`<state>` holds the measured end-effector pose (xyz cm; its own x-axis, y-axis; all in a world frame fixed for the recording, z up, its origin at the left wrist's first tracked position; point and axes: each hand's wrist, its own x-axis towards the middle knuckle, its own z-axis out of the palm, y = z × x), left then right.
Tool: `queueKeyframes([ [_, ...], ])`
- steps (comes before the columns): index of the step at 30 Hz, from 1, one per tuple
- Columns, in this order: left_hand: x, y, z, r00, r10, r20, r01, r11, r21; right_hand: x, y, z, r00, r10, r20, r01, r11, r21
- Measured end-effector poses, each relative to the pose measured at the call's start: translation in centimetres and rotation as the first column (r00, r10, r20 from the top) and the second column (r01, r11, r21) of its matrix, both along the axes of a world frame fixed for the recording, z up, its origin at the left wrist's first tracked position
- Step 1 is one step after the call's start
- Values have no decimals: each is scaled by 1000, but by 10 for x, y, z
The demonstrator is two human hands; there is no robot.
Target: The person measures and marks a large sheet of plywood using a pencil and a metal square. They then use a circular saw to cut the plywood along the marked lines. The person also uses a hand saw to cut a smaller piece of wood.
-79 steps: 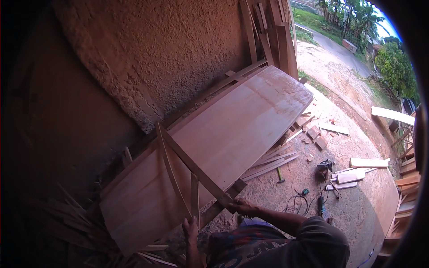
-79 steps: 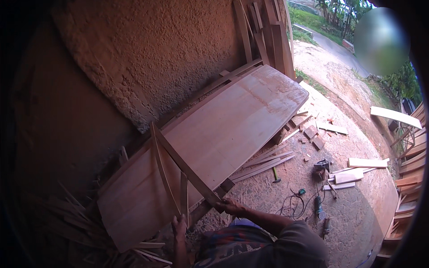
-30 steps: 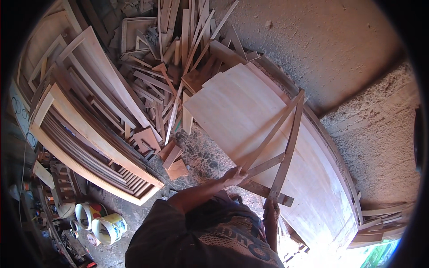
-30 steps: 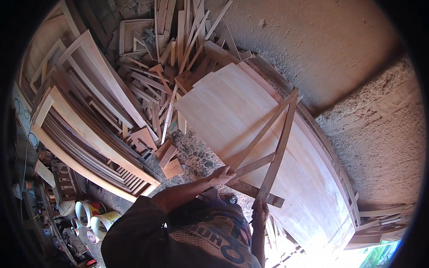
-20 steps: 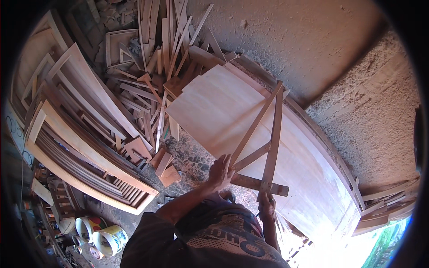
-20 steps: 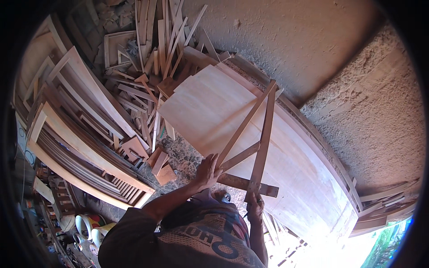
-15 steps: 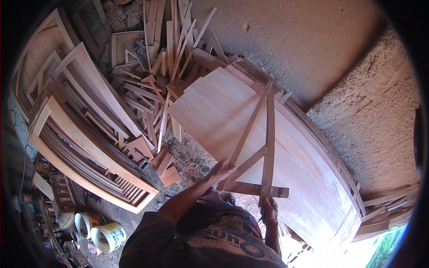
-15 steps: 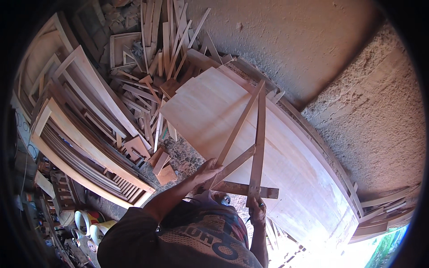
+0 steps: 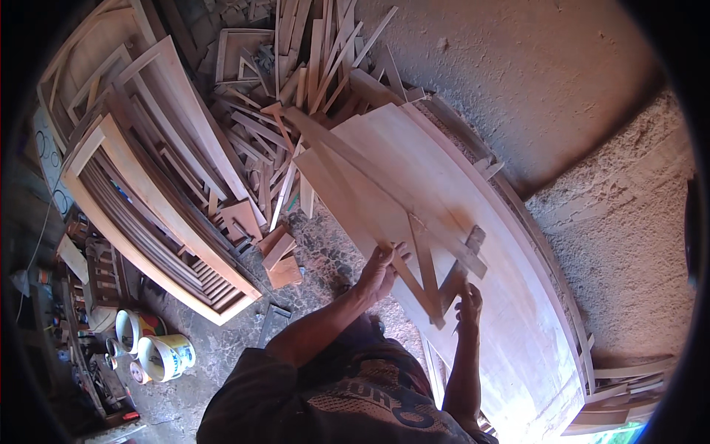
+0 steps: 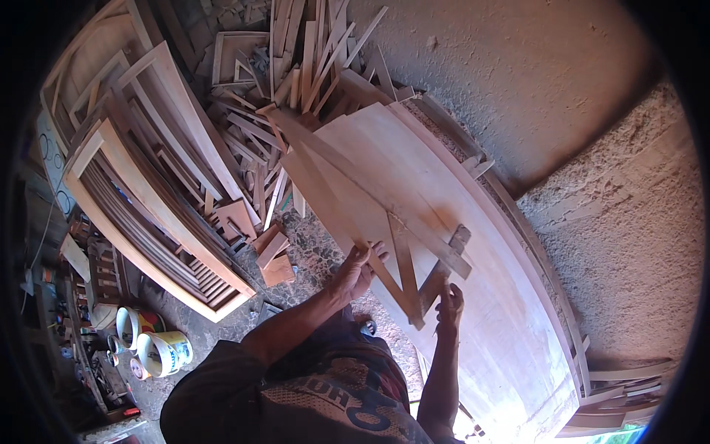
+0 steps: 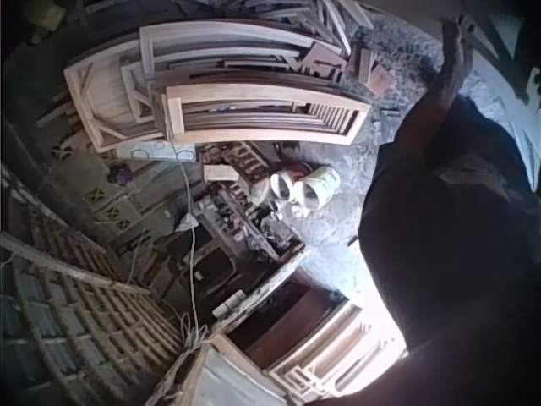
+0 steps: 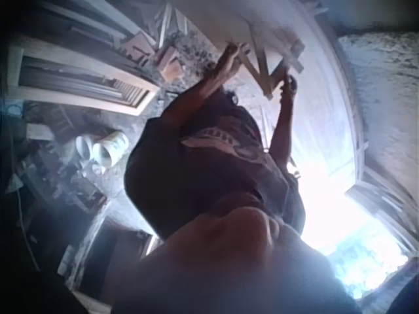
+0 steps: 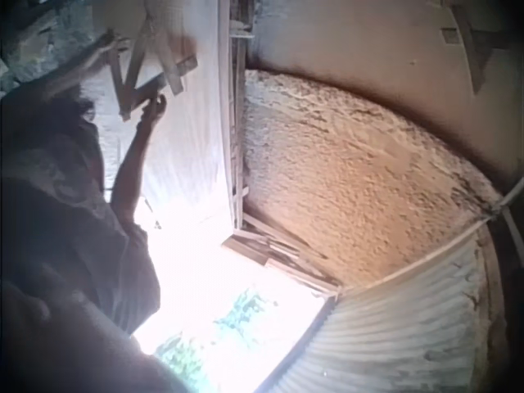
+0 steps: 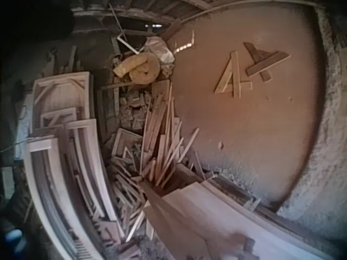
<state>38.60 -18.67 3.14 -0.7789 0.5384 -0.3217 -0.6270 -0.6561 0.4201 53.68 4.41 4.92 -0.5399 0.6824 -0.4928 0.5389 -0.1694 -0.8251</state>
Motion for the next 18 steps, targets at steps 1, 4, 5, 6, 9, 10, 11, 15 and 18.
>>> queueKeyframes([
  [1, 1, 0, -11, 1000, 29, -11, -28, 999, 25, -19, -6, 1, 985, 134, 107, -138, 990, 32],
  [4, 2, 8, -18, 1000, 21, -17, -21, 1000, 16, -46, 7, -24, 936, 278, 218, -343, 860, 376],
  [5, 1, 10, -22, 1000, 11, -11, -11, 1000, -1, -59, 13, -24, 925, 281, 257, -370, 823, 432],
  [6, -1, 11, -26, 1000, -7, 16, 7, 1000, -18, -72, 20, -24, 913, 280, 295, -396, 780, 485],
  [9, -14, 21, -39, 997, -61, 57, 64, 997, -40, -108, 45, -27, 883, 247, 400, -445, 715, 540],
  [10, -19, 23, -44, 987, -126, 96, 134, 987, -84, -120, 55, -27, 872, 232, 431, -456, 705, 543],
  [11, -25, 22, -44, 974, -182, 138, 200, 971, -130, -134, 60, -22, 859, 210, 466, -478, 654, 586],
  [15, -40, 41, -51, 907, -384, 174, 408, 903, -136, -208, 89, 1, 791, 225, 568, -604, 434, 669],
  [18, -54, 50, -38, 851, -513, 110, 524, 828, -199, -271, 107, 8, 732, 274, 624, -678, 378, 630],
])
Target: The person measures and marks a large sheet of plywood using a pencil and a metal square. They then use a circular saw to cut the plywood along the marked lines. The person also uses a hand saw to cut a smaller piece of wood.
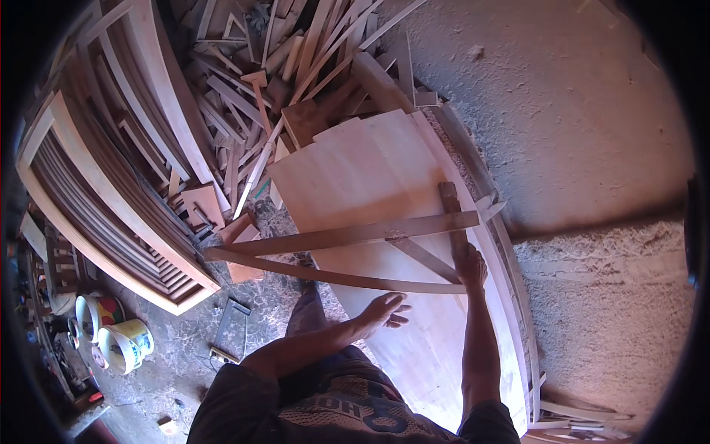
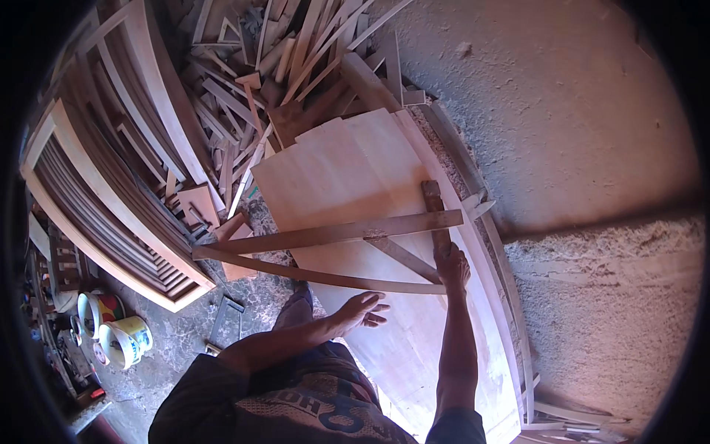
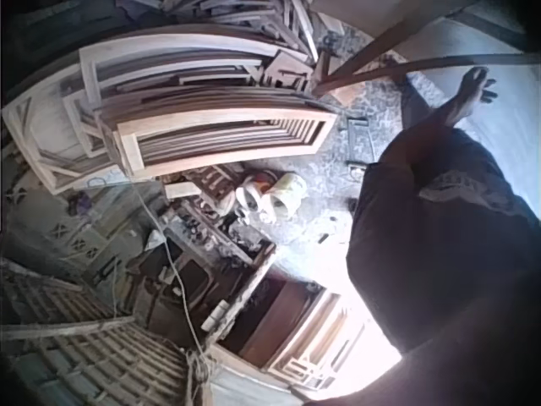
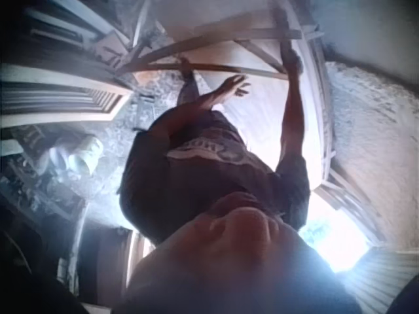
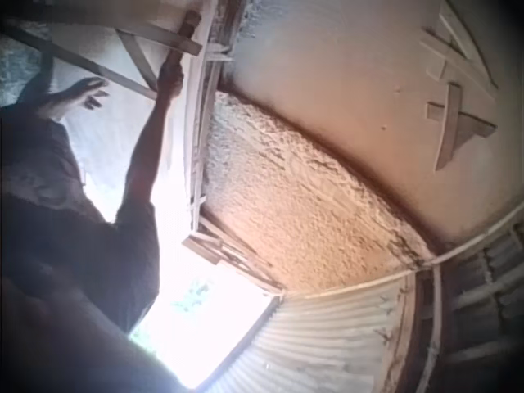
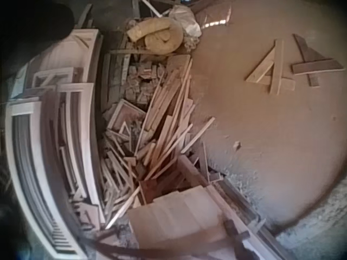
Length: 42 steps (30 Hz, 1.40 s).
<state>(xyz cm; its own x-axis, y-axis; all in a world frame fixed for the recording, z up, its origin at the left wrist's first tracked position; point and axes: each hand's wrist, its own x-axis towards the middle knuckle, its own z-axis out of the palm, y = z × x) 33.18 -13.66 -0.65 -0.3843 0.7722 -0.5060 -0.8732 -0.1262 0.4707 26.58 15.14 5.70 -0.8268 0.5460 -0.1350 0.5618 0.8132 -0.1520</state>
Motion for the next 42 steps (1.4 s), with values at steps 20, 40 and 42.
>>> queueKeyframes([
  [20, -24, -121, -15, 793, 129, -595, -455, 775, -439, -183, 79, -58, 942, 333, 29, -332, 922, 201],
  [40, -123, -87, -67, 436, 572, -695, -895, 190, -404, -271, 69, -67, 982, 182, -46, -182, 983, 12],
  [42, -132, -92, -71, 422, 646, -637, -897, 194, -397, -276, 57, -70, 976, 215, -14, -216, 976, -16],
])
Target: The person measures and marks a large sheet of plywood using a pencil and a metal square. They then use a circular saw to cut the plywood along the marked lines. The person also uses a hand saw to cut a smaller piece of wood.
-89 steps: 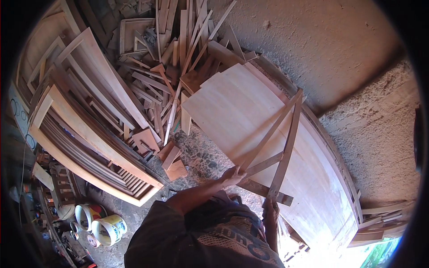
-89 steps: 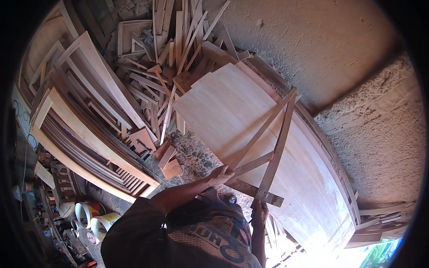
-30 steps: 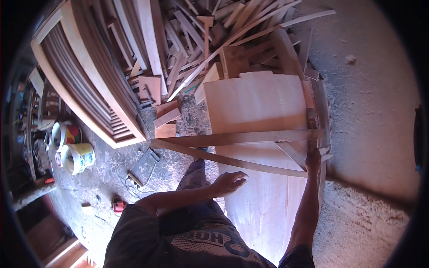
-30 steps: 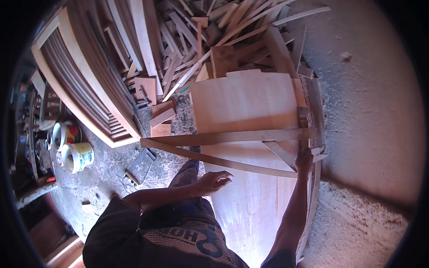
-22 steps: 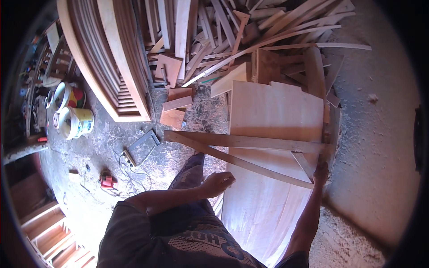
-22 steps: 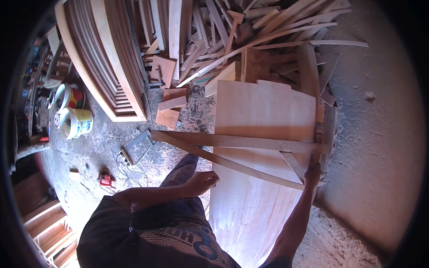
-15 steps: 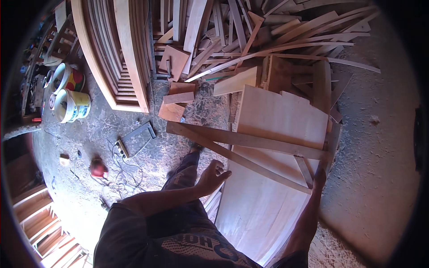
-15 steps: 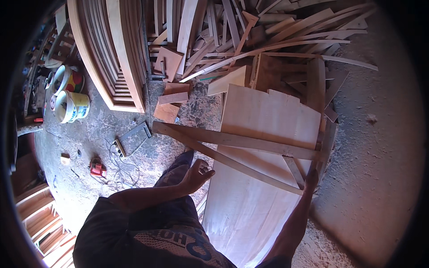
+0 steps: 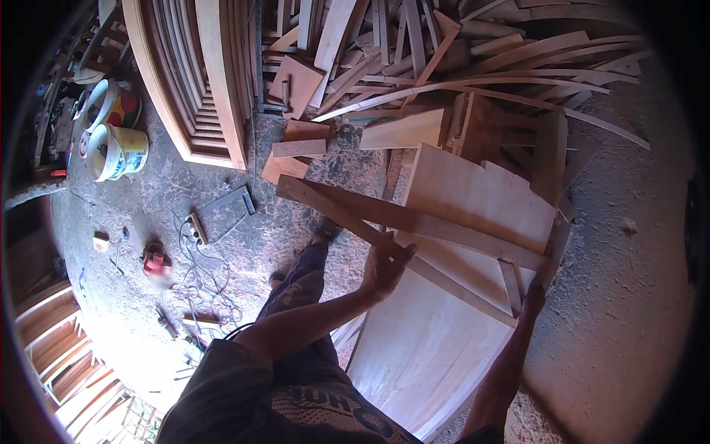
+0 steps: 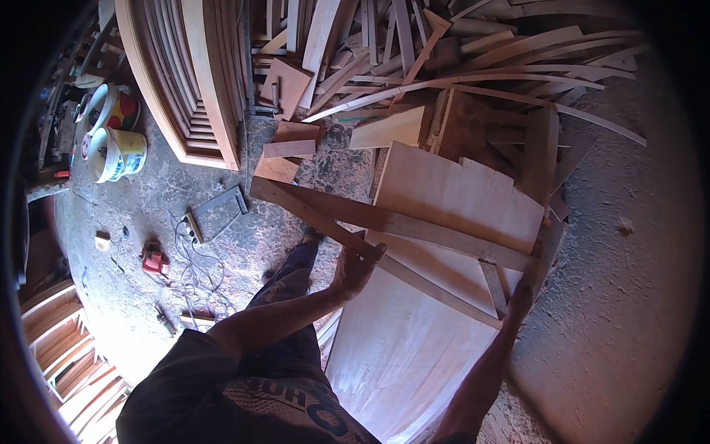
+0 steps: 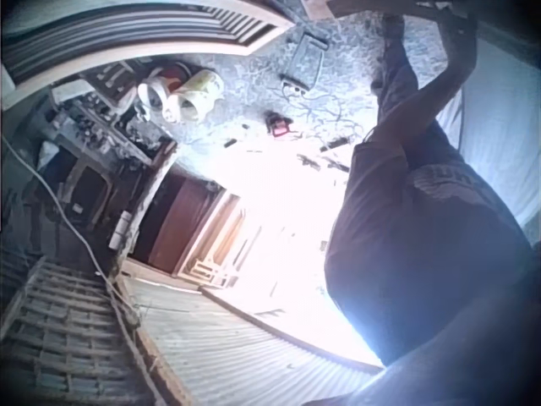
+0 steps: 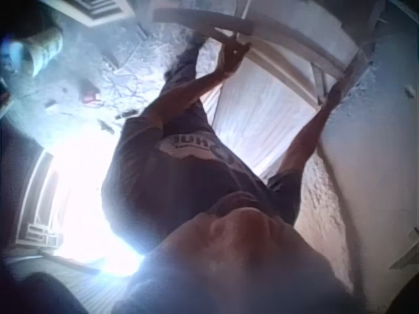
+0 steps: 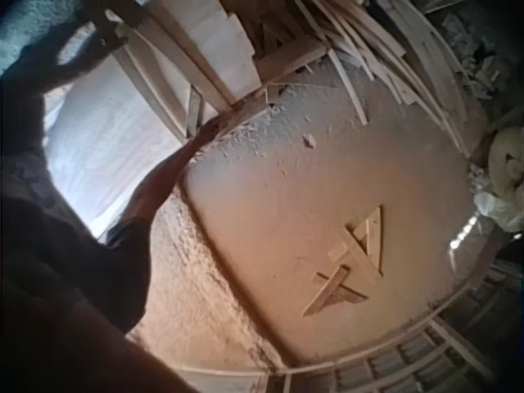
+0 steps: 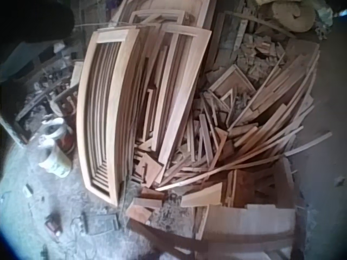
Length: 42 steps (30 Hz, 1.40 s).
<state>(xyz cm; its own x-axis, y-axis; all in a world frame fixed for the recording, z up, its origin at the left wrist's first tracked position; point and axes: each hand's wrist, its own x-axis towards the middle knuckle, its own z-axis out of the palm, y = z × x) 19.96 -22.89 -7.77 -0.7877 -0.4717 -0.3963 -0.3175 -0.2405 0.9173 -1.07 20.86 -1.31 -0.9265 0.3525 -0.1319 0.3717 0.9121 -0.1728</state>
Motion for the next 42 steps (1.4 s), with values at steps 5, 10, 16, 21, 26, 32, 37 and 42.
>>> queueKeyframes([
  [5, -11, -16, 34, 997, 48, 63, -65, 952, 301, 4, 12, -9, 992, 88, -90, -92, 995, -36],
  [10, 19, 2, 9, 996, -76, 55, 77, 997, -3, 11, 32, -5, 997, 76, -5, -76, 997, 10],
  [16, 64, -38, 72, 936, -335, 109, 346, 933, -103, 7, 12, 6, 983, 178, -55, -179, 983, -26],
  [21, 47, -38, 84, 857, -511, -70, 484, 842, -238, 16, -7, 16, 987, 148, -61, -156, 977, -145],
  [26, 22, -19, 83, 806, -559, -193, 482, 810, -335, 10, 4, 10, 991, 132, -20, -132, 991, -36],
  [32, 19, -12, 79, 770, -601, -213, 512, 782, -355, 14, 13, 13, 986, 158, -55, -163, 983, -89],
  [37, 21, -19, 77, 774, -612, -161, 538, 770, -344, 11, 10, 9, 980, 187, -63, -191, 979, -74],
  [42, 24, -23, 69, 786, -600, -150, 521, 773, -363, 10, 20, 7, 978, 207, -27, -209, 972, -106],
])
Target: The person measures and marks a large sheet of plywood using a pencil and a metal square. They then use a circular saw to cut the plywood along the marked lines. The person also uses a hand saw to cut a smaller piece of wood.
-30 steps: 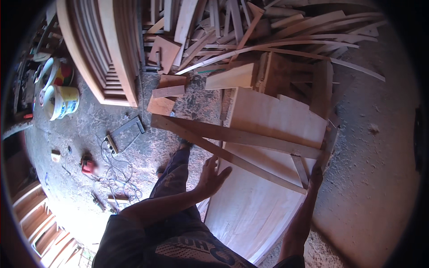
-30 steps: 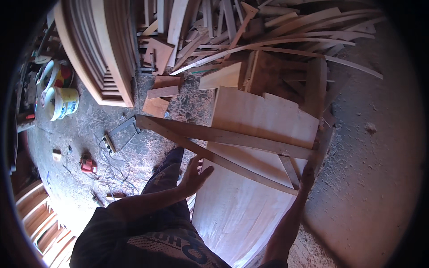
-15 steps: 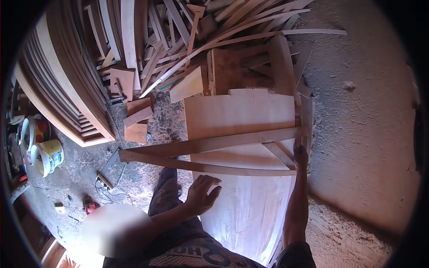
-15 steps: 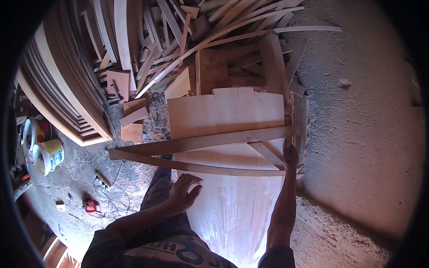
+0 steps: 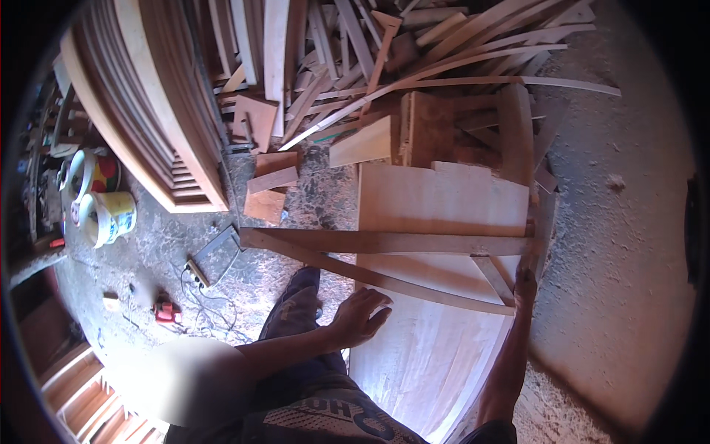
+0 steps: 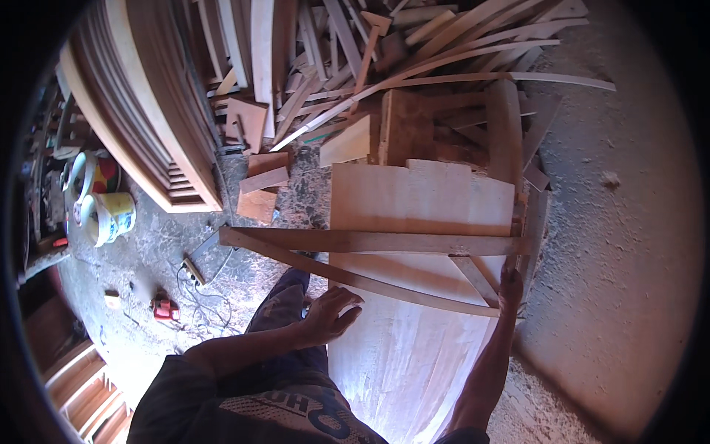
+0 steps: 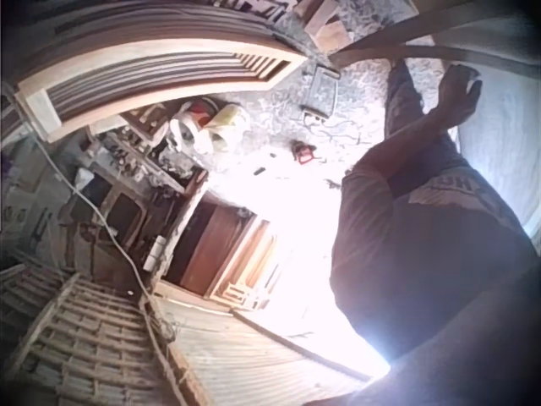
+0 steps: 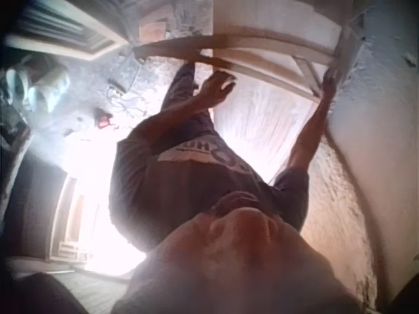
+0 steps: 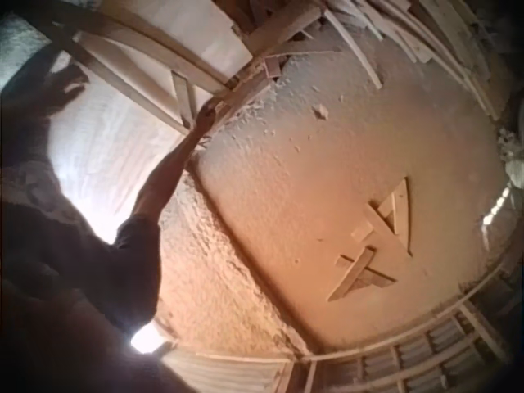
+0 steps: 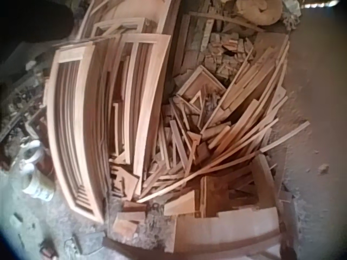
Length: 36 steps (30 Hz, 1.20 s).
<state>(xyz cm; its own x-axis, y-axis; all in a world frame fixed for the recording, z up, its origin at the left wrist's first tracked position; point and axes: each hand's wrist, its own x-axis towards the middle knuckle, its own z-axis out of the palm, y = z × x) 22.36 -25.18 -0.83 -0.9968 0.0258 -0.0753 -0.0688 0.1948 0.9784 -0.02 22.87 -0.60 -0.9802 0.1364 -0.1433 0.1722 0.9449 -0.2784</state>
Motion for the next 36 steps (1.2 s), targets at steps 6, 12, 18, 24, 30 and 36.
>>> queueKeyframes([
  [6, -7, 12, 7, 984, -72, -165, 57, 994, -92, 2, 4, -4, 997, -70, -37, 70, 998, 0],
  [12, -93, 35, 15, 923, -122, -365, -64, 887, -457, -3, -23, 9, 987, -133, 93, 141, 987, -77],
  [18, -157, 74, -10, 950, -145, -277, -75, 754, -653, 8, 11, 3, 999, -48, 6, 49, 984, -174],
  [24, -149, 82, -21, 945, -89, -315, -112, 817, -566, 9, 29, -5, 998, -50, 25, 54, 978, -201],
  [30, -146, 81, -20, 944, -134, -302, -84, 787, -611, 10, 35, -4, 996, -69, 59, 79, 980, -184],
  [36, -144, 79, -26, 936, -122, -331, -107, 795, -597, 7, 13, 7, 993, -55, 102, 70, 987, -143],
])
